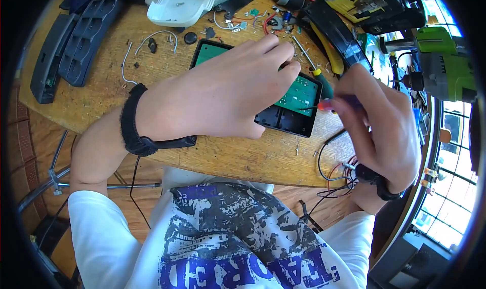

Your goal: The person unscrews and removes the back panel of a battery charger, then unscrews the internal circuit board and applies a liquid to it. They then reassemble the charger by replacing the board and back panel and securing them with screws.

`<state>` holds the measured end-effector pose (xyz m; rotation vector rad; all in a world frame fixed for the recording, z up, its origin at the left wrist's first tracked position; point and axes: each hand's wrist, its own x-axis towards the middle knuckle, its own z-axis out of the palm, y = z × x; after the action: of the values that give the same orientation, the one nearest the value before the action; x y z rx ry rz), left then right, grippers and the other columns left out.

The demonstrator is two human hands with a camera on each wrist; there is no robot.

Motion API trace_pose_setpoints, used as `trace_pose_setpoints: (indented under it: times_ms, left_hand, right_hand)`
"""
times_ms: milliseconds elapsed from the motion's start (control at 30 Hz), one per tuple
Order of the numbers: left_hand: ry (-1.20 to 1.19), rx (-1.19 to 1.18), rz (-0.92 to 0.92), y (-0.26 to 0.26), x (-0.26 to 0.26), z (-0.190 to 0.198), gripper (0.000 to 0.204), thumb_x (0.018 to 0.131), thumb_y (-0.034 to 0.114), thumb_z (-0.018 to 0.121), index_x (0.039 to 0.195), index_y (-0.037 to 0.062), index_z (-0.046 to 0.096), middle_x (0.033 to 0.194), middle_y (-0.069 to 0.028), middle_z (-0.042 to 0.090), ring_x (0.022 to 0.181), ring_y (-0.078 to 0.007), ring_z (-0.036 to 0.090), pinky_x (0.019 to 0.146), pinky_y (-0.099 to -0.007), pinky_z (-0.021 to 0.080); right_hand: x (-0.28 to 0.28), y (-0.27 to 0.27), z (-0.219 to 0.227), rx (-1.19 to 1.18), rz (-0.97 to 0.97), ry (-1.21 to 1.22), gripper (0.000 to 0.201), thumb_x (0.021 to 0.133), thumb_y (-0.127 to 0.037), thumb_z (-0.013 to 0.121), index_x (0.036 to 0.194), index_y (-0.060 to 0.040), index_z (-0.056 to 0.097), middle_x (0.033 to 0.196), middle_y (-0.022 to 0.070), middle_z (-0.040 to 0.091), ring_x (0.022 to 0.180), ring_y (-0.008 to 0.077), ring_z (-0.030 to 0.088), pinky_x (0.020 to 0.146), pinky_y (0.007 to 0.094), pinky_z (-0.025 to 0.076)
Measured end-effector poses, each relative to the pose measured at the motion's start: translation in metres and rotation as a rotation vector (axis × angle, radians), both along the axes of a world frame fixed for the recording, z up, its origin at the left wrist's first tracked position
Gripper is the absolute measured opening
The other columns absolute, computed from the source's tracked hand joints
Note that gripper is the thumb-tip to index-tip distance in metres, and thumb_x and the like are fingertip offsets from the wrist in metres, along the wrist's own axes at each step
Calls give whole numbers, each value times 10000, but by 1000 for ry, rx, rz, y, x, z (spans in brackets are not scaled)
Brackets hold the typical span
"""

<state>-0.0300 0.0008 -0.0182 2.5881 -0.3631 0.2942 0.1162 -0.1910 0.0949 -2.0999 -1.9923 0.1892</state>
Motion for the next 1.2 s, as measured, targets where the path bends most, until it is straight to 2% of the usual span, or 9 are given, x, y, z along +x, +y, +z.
trace_pose_setpoints:
  times_ms: [167,300,367,467,700,933,1033,1100,1200]
  left_hand:
    - [34,54,39,-3,-2,2,950,653,126,938,1475,-86,512,1363,-182,526,1312,-376,510,1103,-435,504]
    - [48,34,35,-2,-2,1,965,635,111,942,1481,-83,519,1376,-183,529,1319,-373,515,1116,-434,505]
    - [63,41,31,-3,-1,3,985,622,104,948,1488,-80,516,1385,-186,532,1320,-373,518,1121,-439,503]
    - [61,50,34,-4,-1,2,989,617,109,950,1485,-81,516,1384,-183,536,1324,-379,519,1126,-446,496]
    - [63,53,30,-3,-2,4,1002,609,117,948,1490,-79,513,1388,-180,532,1338,-384,506,1137,-455,483]
    - [96,57,41,-5,1,4,1021,616,121,935,1516,-68,491,1396,-175,523,1346,-384,495,1147,-461,471]
    - [82,60,38,-4,0,4,1018,620,119,927,1517,-69,484,1390,-176,523,1338,-387,496,1149,-466,465]
    - [68,53,35,-3,-1,4,1014,623,117,922,1517,-69,481,1387,-177,522,1334,-388,497,1149,-469,463]
    - [71,52,31,-4,1,4,1007,629,115,910,1519,-69,475,1387,-180,517,1328,-393,495,1144,-476,462]
  right_hand:
    - [5,3,-4,-12,-71,-282,164,999,-78,763,954,8,631,748,107,642,601,238,643,567,346,483]
    - [5,1,-22,180,-58,306,139,941,20,766,951,38,629,895,125,683,741,240,713,649,321,570]
    - [4,-6,-14,122,-70,317,160,905,36,810,943,42,655,883,112,686,760,218,722,640,314,571]
    - [2,-12,-11,27,-86,-64,237,850,-58,899,919,47,699,877,114,680,717,181,682,592,289,527]
    - [2,-18,-21,163,-137,188,247,910,-54,856,1026,47,662,891,131,707,695,176,686,614,273,519]
    - [10,-32,-8,-24,-119,-51,280,931,-98,849,1039,45,634,908,126,719,707,190,718,627,290,529]
    - [10,-21,-24,127,-24,-9,282,920,-91,855,1030,43,633,913,123,711,686,176,681,606,286,512]
    - [6,-15,-32,321,-85,312,274,910,-66,854,1008,51,626,914,123,691,662,161,623,580,293,492]
    - [17,-22,-32,281,5,194,318,899,-82,870,1006,61,607,912,124,676,651,142,579,562,269,464]
